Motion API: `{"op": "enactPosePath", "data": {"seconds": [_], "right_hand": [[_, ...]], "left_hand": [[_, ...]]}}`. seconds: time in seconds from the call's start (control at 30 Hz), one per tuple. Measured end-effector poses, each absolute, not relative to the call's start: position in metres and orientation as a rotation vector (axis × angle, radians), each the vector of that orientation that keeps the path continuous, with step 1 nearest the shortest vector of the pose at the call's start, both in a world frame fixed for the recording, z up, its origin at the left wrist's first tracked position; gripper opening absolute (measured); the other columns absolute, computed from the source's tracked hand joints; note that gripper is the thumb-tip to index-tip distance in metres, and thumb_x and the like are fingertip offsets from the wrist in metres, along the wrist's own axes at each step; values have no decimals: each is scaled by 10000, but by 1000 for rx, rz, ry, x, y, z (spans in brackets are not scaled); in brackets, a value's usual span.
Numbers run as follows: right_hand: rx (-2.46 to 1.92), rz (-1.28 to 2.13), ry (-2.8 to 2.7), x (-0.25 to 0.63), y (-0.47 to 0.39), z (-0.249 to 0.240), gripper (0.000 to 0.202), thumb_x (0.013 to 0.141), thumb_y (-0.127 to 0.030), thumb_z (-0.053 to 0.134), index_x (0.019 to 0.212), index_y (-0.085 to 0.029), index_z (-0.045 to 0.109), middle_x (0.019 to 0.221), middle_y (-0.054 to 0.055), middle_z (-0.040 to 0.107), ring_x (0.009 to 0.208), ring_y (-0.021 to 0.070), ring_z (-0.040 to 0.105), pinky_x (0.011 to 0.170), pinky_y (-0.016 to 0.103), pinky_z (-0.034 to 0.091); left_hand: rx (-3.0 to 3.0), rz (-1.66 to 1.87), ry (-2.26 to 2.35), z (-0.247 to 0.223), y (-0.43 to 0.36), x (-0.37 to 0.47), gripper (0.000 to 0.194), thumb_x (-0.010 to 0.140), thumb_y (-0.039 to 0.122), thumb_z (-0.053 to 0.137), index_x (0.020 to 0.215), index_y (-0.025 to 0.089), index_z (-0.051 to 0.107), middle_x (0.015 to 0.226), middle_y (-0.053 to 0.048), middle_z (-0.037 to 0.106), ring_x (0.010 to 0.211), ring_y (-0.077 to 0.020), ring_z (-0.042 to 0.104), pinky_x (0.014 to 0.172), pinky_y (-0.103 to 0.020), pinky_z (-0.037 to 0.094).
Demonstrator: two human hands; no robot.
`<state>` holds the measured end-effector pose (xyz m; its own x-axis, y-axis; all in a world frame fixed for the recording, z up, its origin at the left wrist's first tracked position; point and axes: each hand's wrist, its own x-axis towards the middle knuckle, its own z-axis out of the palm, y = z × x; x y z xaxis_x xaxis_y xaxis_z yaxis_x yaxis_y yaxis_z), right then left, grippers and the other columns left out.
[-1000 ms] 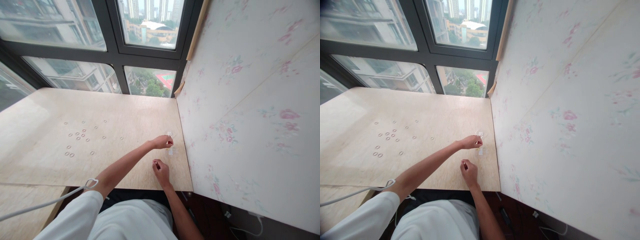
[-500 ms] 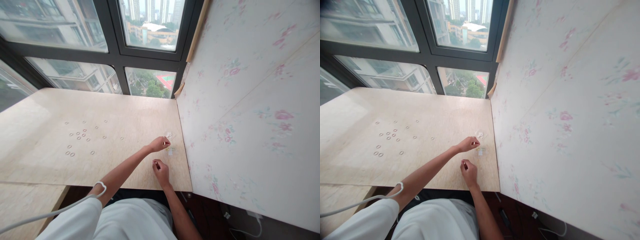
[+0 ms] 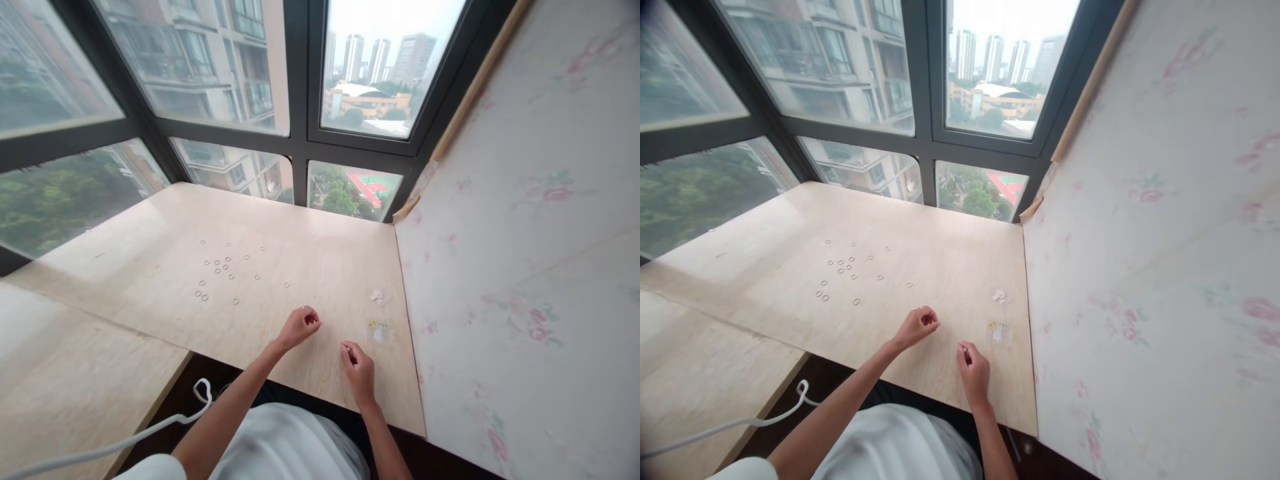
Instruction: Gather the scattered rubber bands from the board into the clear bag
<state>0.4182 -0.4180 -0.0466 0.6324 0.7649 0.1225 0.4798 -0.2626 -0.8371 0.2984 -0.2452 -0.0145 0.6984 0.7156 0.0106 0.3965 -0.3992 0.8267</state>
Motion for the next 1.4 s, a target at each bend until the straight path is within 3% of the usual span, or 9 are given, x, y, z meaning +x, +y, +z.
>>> {"op": "enactPosePath", "data": {"seconds": [0.33,0.6,0.87,1.17,1.4], "right_hand": [[-1979,437,-1079,411,-399,-47,368,847,-490,496,862,-180,694,632,42,660,546,173,598,523,247,472],[-1762,570,-1225,367,-286,-10,353,860,-458,487,848,-158,673,501,-19,530,420,119,504,391,206,394],[-1677,670,-1509,329,-161,-3,286,851,-387,494,849,-177,688,481,-49,541,405,96,518,438,189,398],[-1764,671,-1729,320,-114,-10,213,823,-239,502,876,-192,703,474,-67,562,436,90,536,515,189,388],[-1972,579,-1816,296,-55,-9,235,890,-230,489,1067,-183,636,733,-5,665,686,128,611,685,256,456]], "left_hand": [[1920,587,1061,-32,-237,213,139,705,216,556,581,160,523,590,15,565,550,-96,488,529,-208,346],[1883,631,986,-46,-231,177,167,683,178,554,546,170,460,555,31,536,533,-87,447,526,-211,319],[1790,602,929,-49,-228,174,224,628,139,560,508,177,374,527,46,474,506,-81,397,508,-212,293],[1881,603,888,-53,-226,173,246,683,164,519,537,186,324,533,48,423,522,-88,373,530,-231,275],[1900,572,884,-52,-223,173,247,712,197,497,547,189,313,543,43,418,527,-92,382,537,-239,274]]}}
